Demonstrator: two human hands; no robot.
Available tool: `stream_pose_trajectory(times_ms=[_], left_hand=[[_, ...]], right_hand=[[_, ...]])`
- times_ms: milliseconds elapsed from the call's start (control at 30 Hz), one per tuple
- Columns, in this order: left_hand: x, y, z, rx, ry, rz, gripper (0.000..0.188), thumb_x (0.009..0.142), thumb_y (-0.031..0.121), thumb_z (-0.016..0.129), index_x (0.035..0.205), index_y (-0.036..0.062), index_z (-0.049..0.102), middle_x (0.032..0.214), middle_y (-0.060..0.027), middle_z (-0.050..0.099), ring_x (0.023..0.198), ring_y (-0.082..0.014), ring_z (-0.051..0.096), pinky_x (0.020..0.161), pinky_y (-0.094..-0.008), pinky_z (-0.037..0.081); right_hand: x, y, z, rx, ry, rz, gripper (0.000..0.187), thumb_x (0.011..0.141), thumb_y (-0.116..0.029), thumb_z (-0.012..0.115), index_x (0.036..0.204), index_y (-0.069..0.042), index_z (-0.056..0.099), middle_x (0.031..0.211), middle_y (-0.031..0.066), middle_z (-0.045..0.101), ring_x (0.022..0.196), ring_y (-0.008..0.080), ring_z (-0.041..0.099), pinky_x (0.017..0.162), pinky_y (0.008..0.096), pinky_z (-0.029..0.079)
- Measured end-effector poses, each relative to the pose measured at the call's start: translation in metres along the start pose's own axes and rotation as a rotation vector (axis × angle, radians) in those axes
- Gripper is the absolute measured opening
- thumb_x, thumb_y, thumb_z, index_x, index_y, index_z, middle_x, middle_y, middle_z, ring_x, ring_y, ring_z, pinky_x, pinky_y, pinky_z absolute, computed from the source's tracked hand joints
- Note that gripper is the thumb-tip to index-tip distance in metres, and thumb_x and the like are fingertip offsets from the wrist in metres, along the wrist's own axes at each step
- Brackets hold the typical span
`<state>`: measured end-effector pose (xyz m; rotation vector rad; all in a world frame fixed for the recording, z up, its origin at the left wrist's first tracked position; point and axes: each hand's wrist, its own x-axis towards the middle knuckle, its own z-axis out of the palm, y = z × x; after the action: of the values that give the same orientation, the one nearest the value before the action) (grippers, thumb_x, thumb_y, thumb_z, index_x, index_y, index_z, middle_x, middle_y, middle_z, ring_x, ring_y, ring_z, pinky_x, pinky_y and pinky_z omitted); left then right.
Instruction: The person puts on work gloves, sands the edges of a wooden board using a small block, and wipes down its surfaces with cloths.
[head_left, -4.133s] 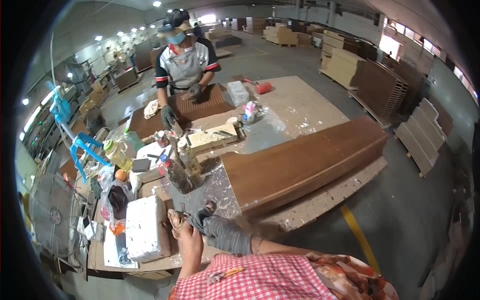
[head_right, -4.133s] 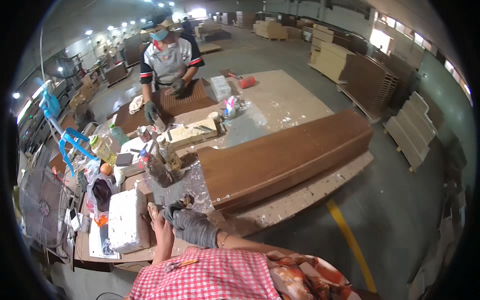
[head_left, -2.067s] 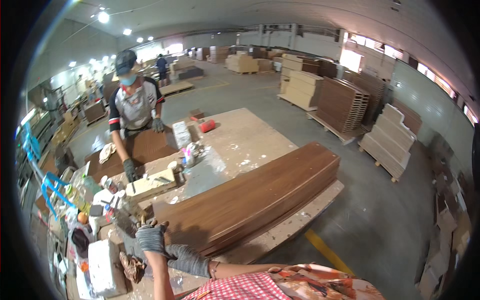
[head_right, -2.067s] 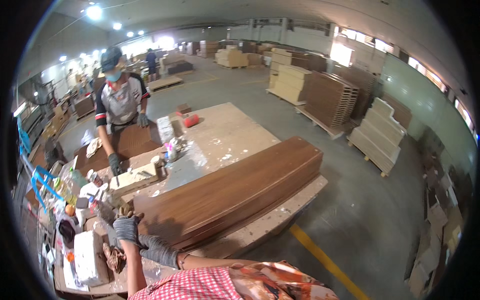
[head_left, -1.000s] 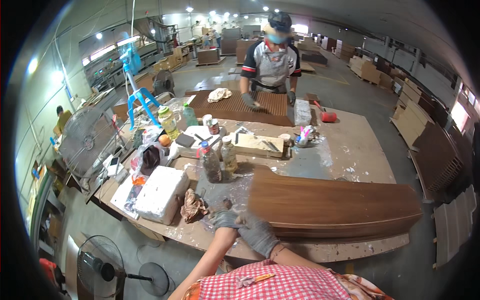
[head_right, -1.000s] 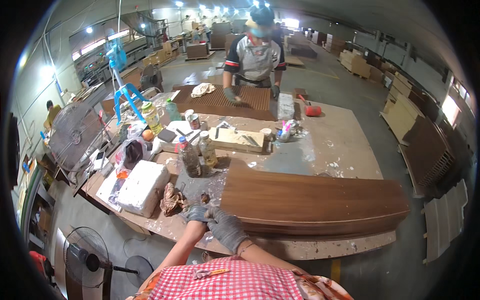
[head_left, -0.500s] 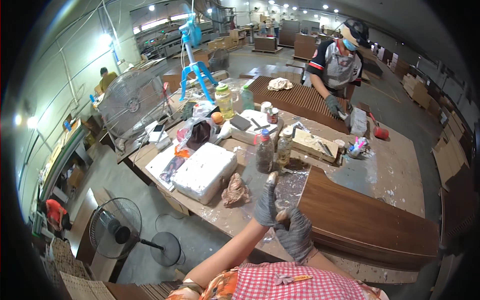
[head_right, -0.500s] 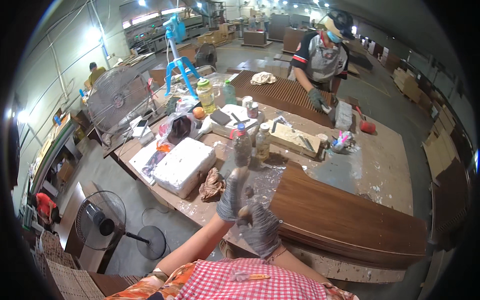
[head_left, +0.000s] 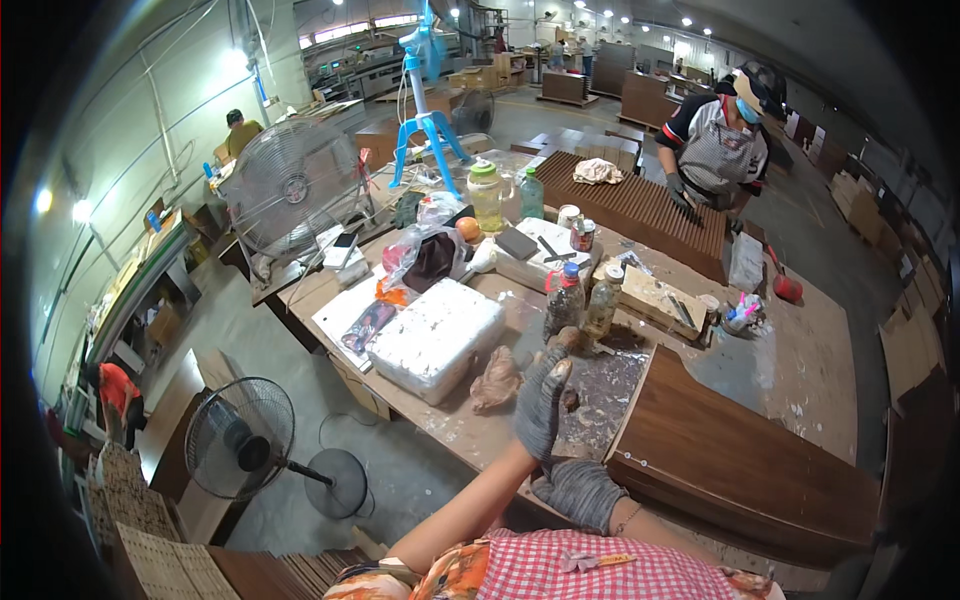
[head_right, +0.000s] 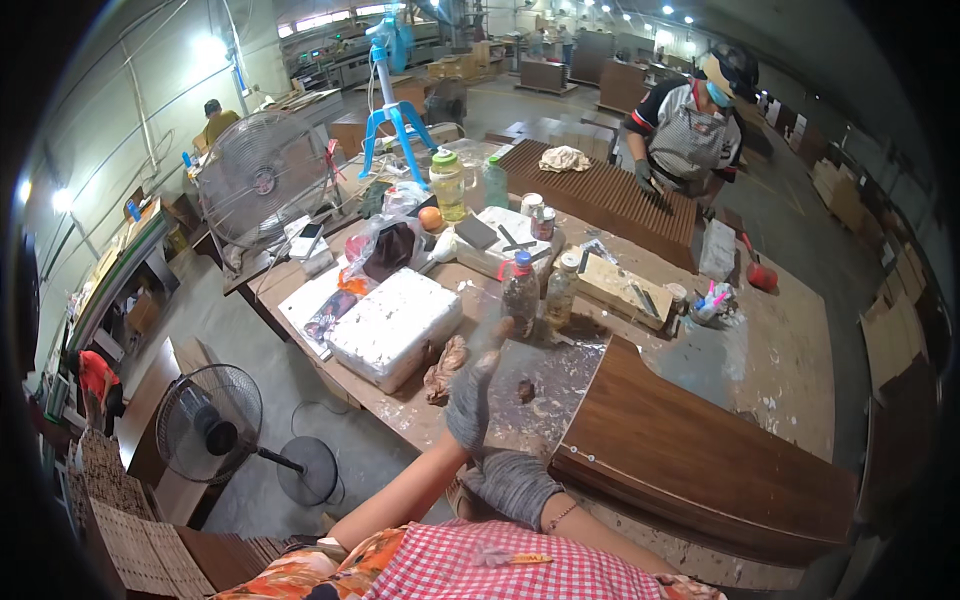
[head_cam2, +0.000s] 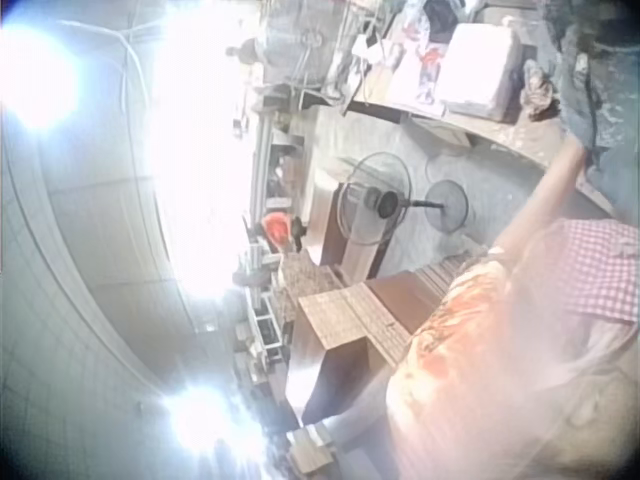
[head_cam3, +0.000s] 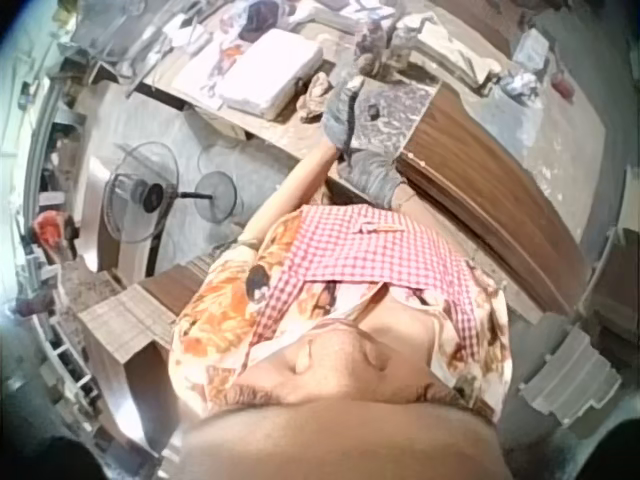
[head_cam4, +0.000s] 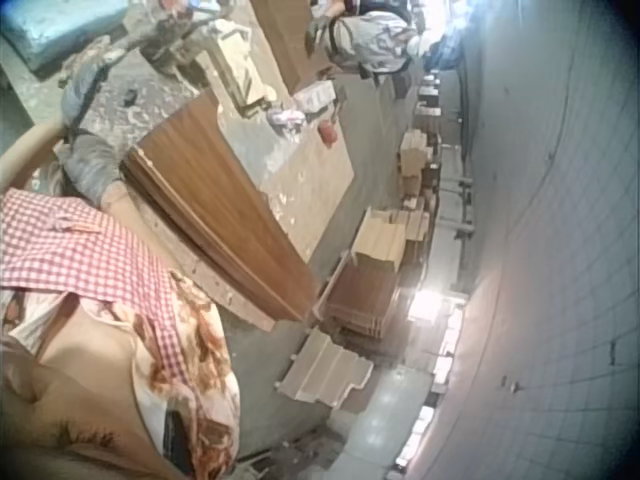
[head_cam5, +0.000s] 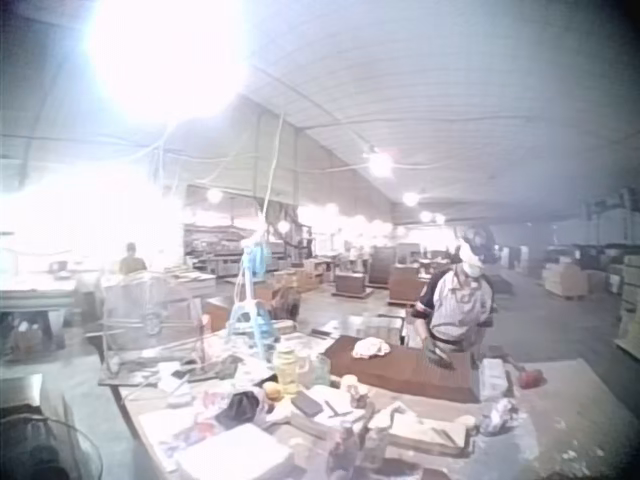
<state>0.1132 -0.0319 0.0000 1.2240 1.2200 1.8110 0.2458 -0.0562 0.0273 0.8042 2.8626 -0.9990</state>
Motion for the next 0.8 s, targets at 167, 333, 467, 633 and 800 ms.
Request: stream_pose_trajectory(times_ms=[167, 333, 467, 633, 800], left_hand=[[-0.017, -0.053, 0.003, 0.437, -0.015, -0.143, 0.06, 0.093, 0.04, 0.049, 0.138, 0.0008, 0.041, 0.139, -0.0239, 0.043, 0.131, -0.0362, 0.039, 0.109, -0.0385, 0.028], [-0.028, -0.061, -0.003, 0.793, 0.068, -0.068, 0.053, 0.09, 0.035, 0.054, 0.131, 0.0015, 0.049, 0.129, -0.0244, 0.051, 0.121, -0.0395, 0.047, 0.103, -0.0438, 0.035], [-0.027, -0.065, -0.011, 0.844, -0.063, -0.265, 0.051, 0.085, 0.036, 0.059, 0.124, 0.0042, 0.054, 0.12, -0.0234, 0.056, 0.109, -0.0405, 0.054, 0.093, -0.0451, 0.042], [-0.035, -0.093, -0.019, 0.967, -0.226, -0.248, 0.037, 0.077, 0.032, 0.062, 0.103, 0.0048, 0.065, 0.102, -0.0251, 0.062, 0.091, -0.0397, 0.062, 0.077, -0.0463, 0.048], [-0.033, -0.112, -0.025, 1.181, -0.468, -0.488, 0.077, 0.076, 0.06, 0.058, 0.132, 0.0083, 0.051, 0.13, -0.0209, 0.051, 0.115, -0.0394, 0.052, 0.098, -0.0497, 0.038]], right_hand=[[-0.008, 0.0, -0.003, -0.157, 0.041, 0.051, 0.031, 0.084, -0.031, 0.052, 0.091, -0.003, 0.062, 0.086, 0.0211, 0.063, 0.083, 0.0363, 0.061, 0.075, 0.0457, 0.048], [-0.003, 0.022, 0.031, 0.291, 0.659, 0.178, 0.012, 0.075, -0.009, 0.067, 0.085, -0.005, 0.062, 0.075, 0.0098, 0.06, 0.066, 0.0208, 0.061, 0.064, 0.0326, 0.051], [-0.003, 0.024, 0.025, 0.615, 0.557, 0.225, 0.016, 0.076, 0.002, 0.065, 0.092, -0.002, 0.063, 0.086, 0.0056, 0.065, 0.071, 0.0116, 0.059, 0.066, 0.0272, 0.051], [0.004, 0.044, 0.032, 1.115, 0.288, 0.228, 0.022, 0.081, -0.003, 0.06, 0.103, -0.001, 0.062, 0.088, 0.0052, 0.062, 0.078, 0.0111, 0.059, 0.071, 0.0253, 0.05], [0.002, 0.03, 0.025, 0.895, 0.206, 0.197, 0.029, 0.084, -0.005, 0.054, 0.111, -0.002, 0.061, 0.091, 0.0082, 0.065, 0.081, 0.0122, 0.061, 0.074, 0.0254, 0.05]])
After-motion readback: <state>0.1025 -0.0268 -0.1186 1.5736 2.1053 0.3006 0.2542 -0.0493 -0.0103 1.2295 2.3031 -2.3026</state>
